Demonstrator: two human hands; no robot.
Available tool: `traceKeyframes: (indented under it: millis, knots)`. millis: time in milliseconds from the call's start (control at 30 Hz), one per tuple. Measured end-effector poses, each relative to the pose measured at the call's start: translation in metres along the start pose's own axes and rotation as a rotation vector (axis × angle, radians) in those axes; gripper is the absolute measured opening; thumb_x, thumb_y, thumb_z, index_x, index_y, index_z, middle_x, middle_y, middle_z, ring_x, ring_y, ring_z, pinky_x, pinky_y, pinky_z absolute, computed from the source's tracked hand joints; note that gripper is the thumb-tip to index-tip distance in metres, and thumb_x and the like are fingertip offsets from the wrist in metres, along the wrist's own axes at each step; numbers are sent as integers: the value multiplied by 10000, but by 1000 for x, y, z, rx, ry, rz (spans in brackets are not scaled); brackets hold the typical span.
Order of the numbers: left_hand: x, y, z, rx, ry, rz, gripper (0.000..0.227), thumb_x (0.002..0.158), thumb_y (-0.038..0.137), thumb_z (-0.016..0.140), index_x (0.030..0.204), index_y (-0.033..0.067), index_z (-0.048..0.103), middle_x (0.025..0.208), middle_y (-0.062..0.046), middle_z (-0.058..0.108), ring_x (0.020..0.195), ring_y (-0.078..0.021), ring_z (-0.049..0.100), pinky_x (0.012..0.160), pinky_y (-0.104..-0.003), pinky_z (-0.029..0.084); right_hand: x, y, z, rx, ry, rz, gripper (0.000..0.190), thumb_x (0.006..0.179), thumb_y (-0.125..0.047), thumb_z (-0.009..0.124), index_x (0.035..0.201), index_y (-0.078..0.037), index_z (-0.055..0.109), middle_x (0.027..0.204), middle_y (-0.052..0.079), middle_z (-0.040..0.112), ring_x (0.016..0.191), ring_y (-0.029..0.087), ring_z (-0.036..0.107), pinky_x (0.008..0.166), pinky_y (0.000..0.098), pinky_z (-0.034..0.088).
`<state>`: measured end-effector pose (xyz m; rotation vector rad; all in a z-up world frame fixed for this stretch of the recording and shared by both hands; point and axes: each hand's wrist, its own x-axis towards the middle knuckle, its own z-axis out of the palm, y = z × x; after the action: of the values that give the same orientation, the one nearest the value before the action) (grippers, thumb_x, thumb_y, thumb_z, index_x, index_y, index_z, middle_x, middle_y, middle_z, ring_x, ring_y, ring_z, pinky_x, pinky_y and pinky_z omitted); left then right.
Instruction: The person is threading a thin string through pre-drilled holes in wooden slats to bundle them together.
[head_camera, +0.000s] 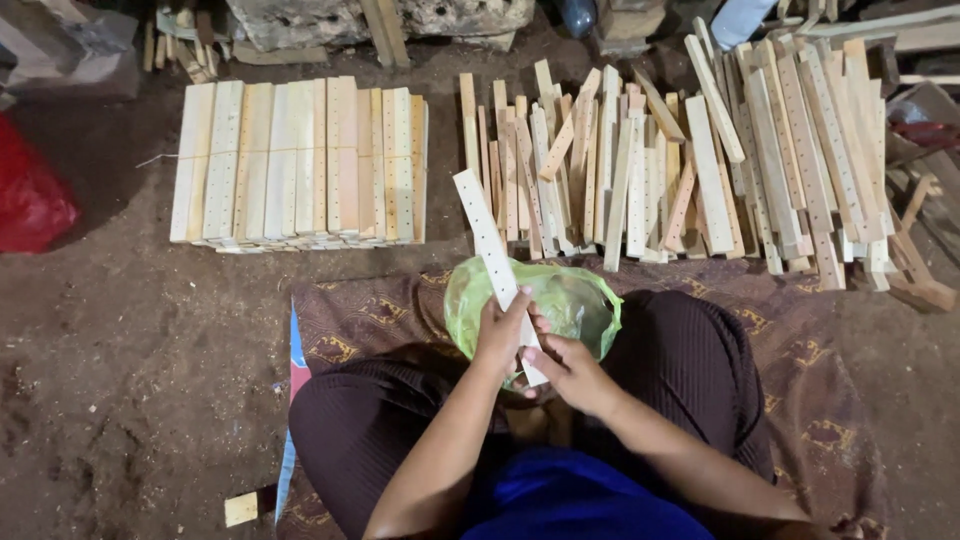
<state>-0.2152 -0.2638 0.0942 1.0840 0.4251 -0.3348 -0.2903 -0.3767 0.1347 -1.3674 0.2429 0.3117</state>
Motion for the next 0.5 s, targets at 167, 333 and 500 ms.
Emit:
traceKeyframes:
  millis: [167,333,500]
  knots:
    - [14,8,14,-68,8,43,211,928,191,754,963,37,613,656,-73,565,427,-164,571,326,-320,523,43,-13,-66,-743,257,-474,315,933,-281,685,895,30,719,630,220,661,631,327,616,579,456,495]
    - [9,6,14,69,-66,45,274,928,262,774,966,43,614,663,-94,574,413,-177,577,339,-317,520,142,42,-178,-1220,823,-234,392,921,-495,744,1083,-138,743,793,57,735,782,284,753,703,428,614]
    - [8,-4,16,23,-16,4,474,1029,497,563,997,25,597,647,-104,556,392,-190,554,325,-319,501,163,70,-198,-866,815,-60,415,888,-524,784,1063,-155,710,883,70,762,919,307,739,789,430,593]
